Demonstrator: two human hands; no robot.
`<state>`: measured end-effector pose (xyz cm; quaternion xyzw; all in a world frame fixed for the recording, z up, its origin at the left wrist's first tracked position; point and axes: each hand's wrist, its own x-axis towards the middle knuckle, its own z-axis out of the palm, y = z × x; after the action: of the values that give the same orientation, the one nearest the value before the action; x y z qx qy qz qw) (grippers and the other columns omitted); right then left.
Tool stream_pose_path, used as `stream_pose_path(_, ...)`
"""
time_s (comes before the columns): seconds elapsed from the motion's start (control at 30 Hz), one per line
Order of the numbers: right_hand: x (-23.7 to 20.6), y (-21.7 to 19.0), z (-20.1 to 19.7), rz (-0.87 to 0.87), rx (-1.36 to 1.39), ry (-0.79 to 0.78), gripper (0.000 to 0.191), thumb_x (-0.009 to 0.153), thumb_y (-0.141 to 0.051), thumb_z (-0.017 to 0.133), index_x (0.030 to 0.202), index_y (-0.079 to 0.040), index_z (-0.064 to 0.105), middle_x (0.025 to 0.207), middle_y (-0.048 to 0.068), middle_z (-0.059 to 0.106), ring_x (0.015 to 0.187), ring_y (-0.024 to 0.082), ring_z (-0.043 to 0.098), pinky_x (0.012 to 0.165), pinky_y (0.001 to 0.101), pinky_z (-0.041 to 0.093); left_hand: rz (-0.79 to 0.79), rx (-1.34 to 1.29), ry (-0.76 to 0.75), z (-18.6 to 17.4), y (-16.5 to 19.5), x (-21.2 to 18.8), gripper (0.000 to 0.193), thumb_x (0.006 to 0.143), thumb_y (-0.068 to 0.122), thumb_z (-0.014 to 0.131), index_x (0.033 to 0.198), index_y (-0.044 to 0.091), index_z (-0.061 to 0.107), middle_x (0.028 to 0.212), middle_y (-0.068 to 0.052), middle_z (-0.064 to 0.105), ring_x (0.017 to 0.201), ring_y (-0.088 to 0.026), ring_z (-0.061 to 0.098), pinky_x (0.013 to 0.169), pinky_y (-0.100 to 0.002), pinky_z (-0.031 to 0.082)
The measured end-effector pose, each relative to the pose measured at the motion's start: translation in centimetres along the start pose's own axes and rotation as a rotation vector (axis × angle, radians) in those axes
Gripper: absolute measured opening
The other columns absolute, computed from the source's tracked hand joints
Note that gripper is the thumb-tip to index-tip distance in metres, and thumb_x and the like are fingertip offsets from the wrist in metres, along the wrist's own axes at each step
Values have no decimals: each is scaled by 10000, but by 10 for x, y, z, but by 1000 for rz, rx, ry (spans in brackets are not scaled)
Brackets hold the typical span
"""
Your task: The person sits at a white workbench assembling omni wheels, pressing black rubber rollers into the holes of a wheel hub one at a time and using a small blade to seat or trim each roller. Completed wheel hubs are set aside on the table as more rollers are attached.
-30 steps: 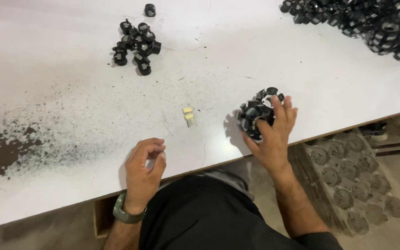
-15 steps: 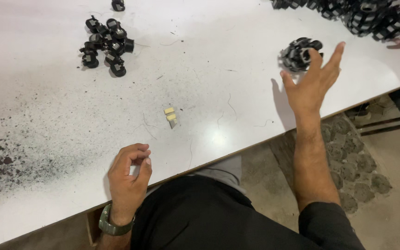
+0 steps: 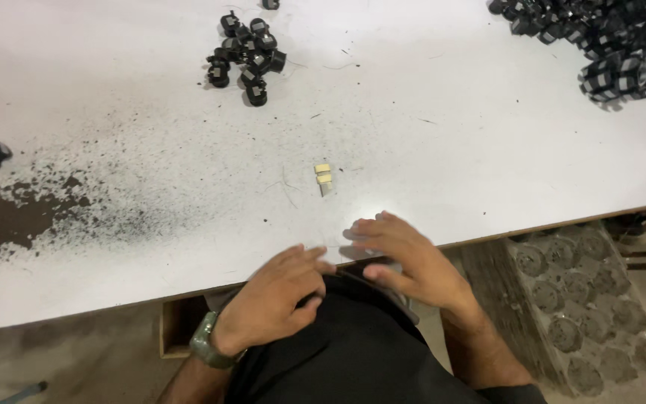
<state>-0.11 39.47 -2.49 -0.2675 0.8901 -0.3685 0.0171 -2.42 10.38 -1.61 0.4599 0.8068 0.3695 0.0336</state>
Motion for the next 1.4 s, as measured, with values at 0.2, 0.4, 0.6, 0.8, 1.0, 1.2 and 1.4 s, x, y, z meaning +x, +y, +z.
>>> stream_pose_path(0.2, 74, 10, -11, -95, -439, 215, 463, 887, 76, 590, 1300, -110, 690, 1424, 83, 625, 1357, 275, 547, 1160, 471, 438, -405, -79, 3, -23, -18, -20, 242, 944, 312, 672, 1115, 147, 715, 1294, -37, 703, 1243, -189, 644, 1057, -401, 524)
stream_pose_path(0.4, 115, -1, -3, -141, -559, 89, 320, 836, -63, 721, 1150, -123, 743, 1204, 76, 677, 1164, 282, 611, 996, 458, 479, -341, 512, 235, -18, -50, 38, 784, 925, 552, 581, 1420, -53, 533, 1514, -315, 386, 1438, -478, 341, 1144, -607, 267)
stream_pose_path(0.6, 87, 19, -6, 68, -531, 279, 200, 926, -150, 748, 1107, -63, 751, 926, 92, 638, 856, 290, 578, 776, 439, 482, 46, 207, -69, 40, -1, 9, 733, 969, 608, 549, 1366, -4, 617, 1579, -243, 453, 1515, -386, 315, 1235, -546, 242)
stream_pose_path(0.8, 65, 20, 7, 112, -564, 412, 80, 990, -109, 730, 1021, -37, 714, 902, 102, 632, 830, 308, 572, 768, 430, 469, -318, -161, -317, -29, -4, -74, 586, 908, 553, 639, 1249, 80, 691, 1281, -131, 698, 1235, -302, 639, 1072, -471, 467)
stream_pose_path(1.0, 66, -1, 31, 90, -494, 356, 92, 930, -110, 727, 965, -30, 701, 841, 87, 629, 770, 276, 563, 750, 420, 446, -536, 299, 342, -114, -55, -135, 466, 942, 435, 678, 1217, 61, 717, 1276, -166, 708, 1208, -296, 656, 994, -462, 533)
stream_pose_path(1.2, 67, -2, 29, 96, -392, 373, 80, 921, -113, 687, 958, -43, 690, 867, 93, 645, 809, 283, 575, 787, 428, 442, -835, 555, 783, -243, -183, -143, 564, 1033, 437, 677, 1366, -11, 595, 1474, -240, 528, 1382, -383, 495, 1152, -542, 419)
stream_pose_path(1.4, 62, 2, 31, 193, -236, 432, 92, 992, -117, 647, 1006, -33, 682, 873, 104, 668, 817, 286, 599, 761, 418, 478, -1191, 542, 509, -246, -238, -100, 531, 1117, 489, 519, 1446, 74, 562, 1668, -237, 243, 1506, -429, 262, 1194, -599, 237)
